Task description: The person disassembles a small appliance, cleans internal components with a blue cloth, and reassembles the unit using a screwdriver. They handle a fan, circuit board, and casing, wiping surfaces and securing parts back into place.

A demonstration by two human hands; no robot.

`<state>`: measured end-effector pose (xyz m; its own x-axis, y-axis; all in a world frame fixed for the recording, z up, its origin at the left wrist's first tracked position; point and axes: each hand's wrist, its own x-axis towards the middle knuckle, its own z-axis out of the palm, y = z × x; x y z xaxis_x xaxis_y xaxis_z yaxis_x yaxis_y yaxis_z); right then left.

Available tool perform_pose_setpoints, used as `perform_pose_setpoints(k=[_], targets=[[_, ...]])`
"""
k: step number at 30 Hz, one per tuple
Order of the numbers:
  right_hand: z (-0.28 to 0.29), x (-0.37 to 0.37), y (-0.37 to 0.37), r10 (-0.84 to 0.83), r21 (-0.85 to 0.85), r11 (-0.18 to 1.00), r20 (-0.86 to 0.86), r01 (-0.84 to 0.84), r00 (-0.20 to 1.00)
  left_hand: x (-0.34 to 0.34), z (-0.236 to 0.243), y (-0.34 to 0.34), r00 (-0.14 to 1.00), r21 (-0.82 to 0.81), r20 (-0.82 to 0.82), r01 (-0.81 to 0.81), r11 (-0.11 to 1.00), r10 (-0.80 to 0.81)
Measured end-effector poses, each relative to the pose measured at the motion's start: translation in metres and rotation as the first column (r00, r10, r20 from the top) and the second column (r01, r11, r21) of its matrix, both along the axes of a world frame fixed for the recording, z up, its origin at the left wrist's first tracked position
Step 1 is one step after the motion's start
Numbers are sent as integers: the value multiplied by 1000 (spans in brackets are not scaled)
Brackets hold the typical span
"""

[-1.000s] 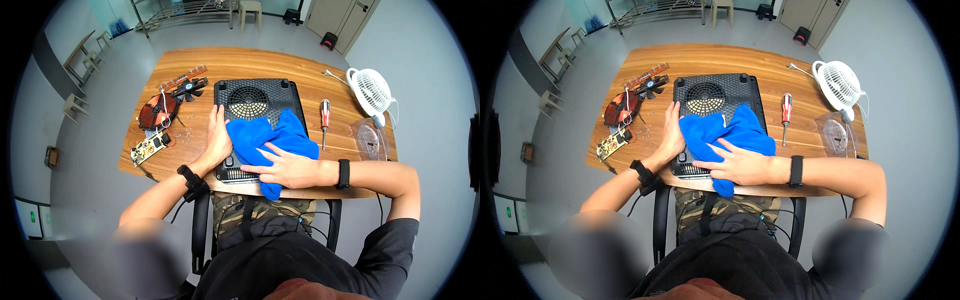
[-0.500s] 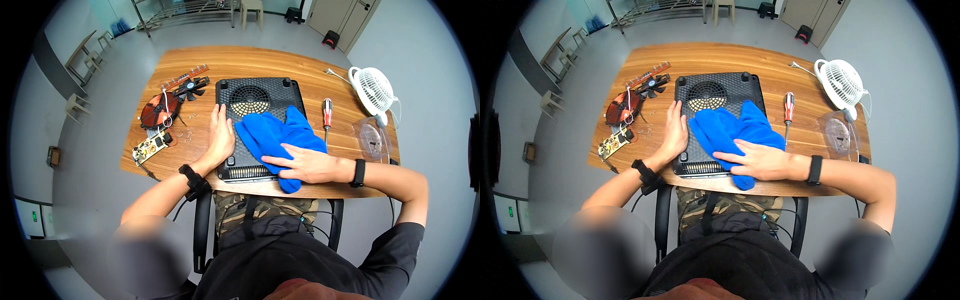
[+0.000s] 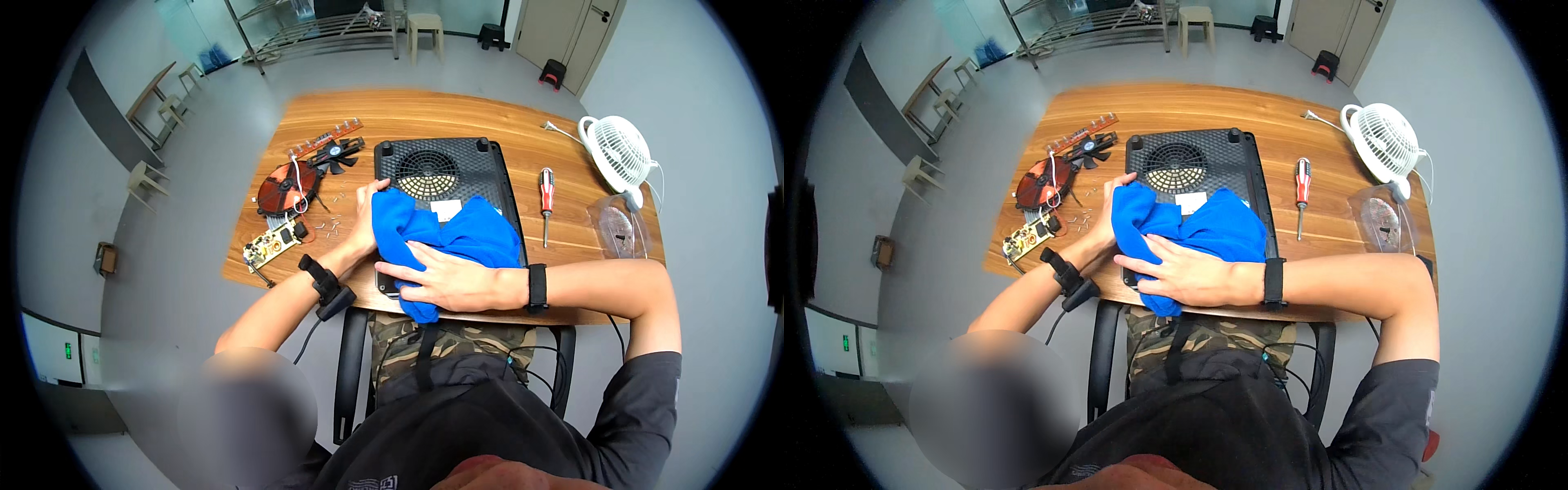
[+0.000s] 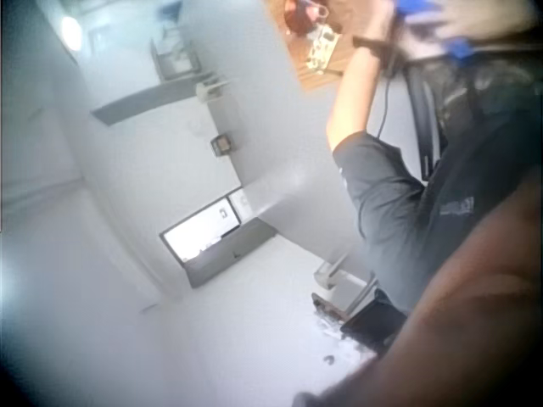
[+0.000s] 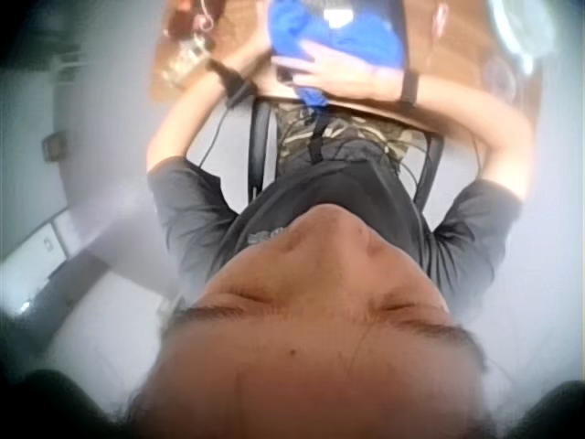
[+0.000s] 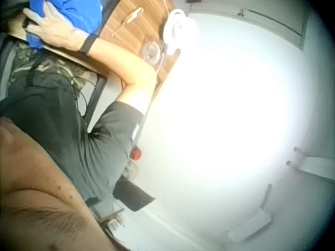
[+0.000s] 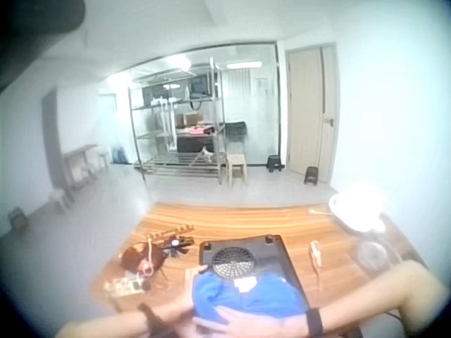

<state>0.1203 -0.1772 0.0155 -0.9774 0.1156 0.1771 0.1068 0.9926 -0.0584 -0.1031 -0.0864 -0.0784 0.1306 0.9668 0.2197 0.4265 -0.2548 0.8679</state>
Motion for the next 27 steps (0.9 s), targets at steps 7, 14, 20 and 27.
perform_pose_setpoints(k=[7, 14, 20, 27], targets=[[-5, -46, 15, 198, 101, 976, -28, -194, 980, -39, 0, 39, 847, -481, 522, 195, 855, 100], [-5, -65, 49, 57, -147, 988, 123, -39, 991, -27, 31, 20, 969, -549, 238, 75, 832, 70], [5, -59, 93, 4, -234, 972, 104, 21, 995, -40, 14, 31, 832, -596, 533, 238, 767, 156], [12, -32, 161, -161, -185, 968, 67, 171, 985, -37, 25, 28, 803, -668, 530, 198, 718, 272]])
